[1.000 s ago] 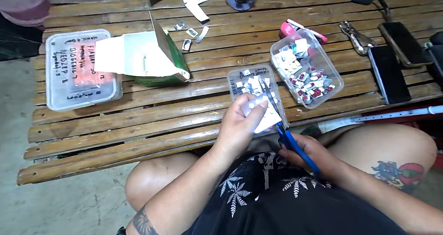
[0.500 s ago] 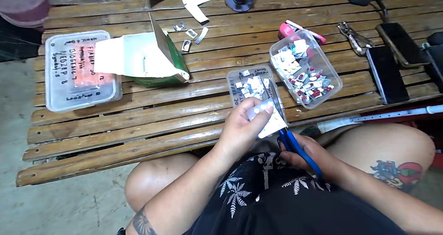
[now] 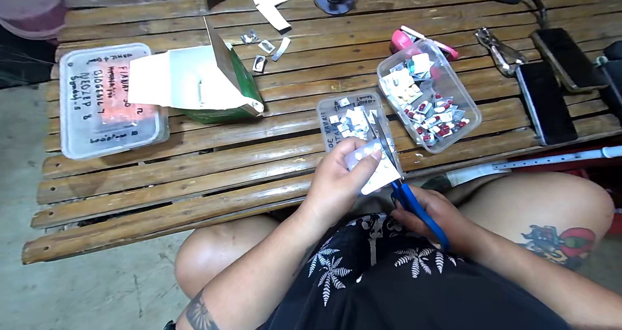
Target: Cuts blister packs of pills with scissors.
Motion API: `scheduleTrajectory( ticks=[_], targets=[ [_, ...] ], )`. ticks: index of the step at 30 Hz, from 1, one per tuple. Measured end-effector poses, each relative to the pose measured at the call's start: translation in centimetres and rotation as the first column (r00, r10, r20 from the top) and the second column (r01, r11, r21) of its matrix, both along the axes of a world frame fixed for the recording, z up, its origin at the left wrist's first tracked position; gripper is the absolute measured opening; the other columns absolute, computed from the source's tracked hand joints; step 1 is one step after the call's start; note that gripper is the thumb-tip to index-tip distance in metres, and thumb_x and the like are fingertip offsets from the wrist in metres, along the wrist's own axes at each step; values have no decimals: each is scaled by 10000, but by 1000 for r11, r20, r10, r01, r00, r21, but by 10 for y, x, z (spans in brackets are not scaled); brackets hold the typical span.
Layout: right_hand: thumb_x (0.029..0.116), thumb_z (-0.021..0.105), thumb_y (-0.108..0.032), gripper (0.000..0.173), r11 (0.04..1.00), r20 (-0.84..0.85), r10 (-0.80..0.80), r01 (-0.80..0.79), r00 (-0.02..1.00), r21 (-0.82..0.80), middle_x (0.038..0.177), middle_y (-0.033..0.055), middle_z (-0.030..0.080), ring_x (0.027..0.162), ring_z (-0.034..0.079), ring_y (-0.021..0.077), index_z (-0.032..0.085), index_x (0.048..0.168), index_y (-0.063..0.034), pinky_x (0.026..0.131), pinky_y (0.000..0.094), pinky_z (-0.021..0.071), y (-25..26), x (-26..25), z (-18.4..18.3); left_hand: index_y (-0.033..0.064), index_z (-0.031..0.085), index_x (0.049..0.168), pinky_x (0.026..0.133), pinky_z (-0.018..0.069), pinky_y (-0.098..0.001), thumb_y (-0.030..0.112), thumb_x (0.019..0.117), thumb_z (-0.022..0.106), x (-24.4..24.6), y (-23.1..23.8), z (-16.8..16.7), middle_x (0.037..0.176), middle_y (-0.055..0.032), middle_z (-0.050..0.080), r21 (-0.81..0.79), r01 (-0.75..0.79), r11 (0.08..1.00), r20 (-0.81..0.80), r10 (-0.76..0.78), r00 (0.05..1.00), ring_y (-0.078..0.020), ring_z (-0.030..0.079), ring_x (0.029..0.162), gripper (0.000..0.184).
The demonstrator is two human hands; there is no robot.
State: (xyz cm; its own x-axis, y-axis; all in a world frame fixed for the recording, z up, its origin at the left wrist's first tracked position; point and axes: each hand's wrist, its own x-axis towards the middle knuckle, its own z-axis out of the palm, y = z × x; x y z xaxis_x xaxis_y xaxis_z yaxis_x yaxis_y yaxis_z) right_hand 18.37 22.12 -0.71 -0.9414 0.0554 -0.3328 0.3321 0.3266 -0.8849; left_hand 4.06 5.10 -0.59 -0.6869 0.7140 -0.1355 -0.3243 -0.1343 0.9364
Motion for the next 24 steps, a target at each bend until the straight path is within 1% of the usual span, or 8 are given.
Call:
scheduleTrajectory(
  ticks=[3,6,8,12,19,21,24],
  targets=[
    [974,630,-384,268,999,-24,3,-2,1000,33,675,-122,498,588,464,-83,587,859,-145,540,108,385,0,1,-2,73,620,1054,625,610,-289,140,1029,564,0,0,0,794,-63,677,-2,2,1000,3,-2,1000,-125,675,654,91],
    [980,623,-385,270,999,-33,12,-10,999,34,680,-117,509,592,474,-82,589,863,-144,544,109,395,1,1,-3,72,617,1057,627,614,-293,139,1031,561,0,0,0,794,-63,679,-8,1,1000,6,-1,1000,-125,680,656,92],
    [978,627,-390,267,1000,-18,8,-8,1000,19,677,-121,506,586,476,-79,586,863,-153,540,111,398,2,0,-2,70,622,1060,631,617,-300,141,1031,562,0,0,0,800,-68,683,-7,0,1000,6,0,1000,-133,684,658,98],
    [963,636,-397,260,999,20,-10,9,1000,49,660,-129,491,574,462,-80,584,847,-170,529,113,381,2,-2,1,69,619,1058,632,622,-305,145,1033,558,-1,-1,0,808,-72,686,-5,5,1000,0,-5,1000,-140,689,661,101],
    [959,648,-414,291,995,15,-42,40,999,95,632,-131,479,545,444,-77,596,822,-163,509,124,372,2,-1,1,77,620,1044,607,611,-302,153,1027,559,-1,-1,1,790,-70,674,-12,-1,1000,8,1,1000,-137,675,640,100],
    [958,650,-427,287,996,54,-51,47,997,74,631,-133,489,539,463,-68,597,833,-173,503,132,389,2,-2,2,76,625,1043,582,602,-283,149,1023,552,-1,-2,2,777,-63,675,-23,-10,1000,22,10,1000,-124,669,616,105],
    [954,651,-441,277,998,95,-64,64,993,-4,654,-125,530,557,516,-43,606,885,-177,522,151,443,3,-2,3,83,614,1034,546,588,-266,150,1031,540,-3,-3,6,733,-61,664,-22,-28,999,45,29,999,-115,650,567,100]
  ],
)
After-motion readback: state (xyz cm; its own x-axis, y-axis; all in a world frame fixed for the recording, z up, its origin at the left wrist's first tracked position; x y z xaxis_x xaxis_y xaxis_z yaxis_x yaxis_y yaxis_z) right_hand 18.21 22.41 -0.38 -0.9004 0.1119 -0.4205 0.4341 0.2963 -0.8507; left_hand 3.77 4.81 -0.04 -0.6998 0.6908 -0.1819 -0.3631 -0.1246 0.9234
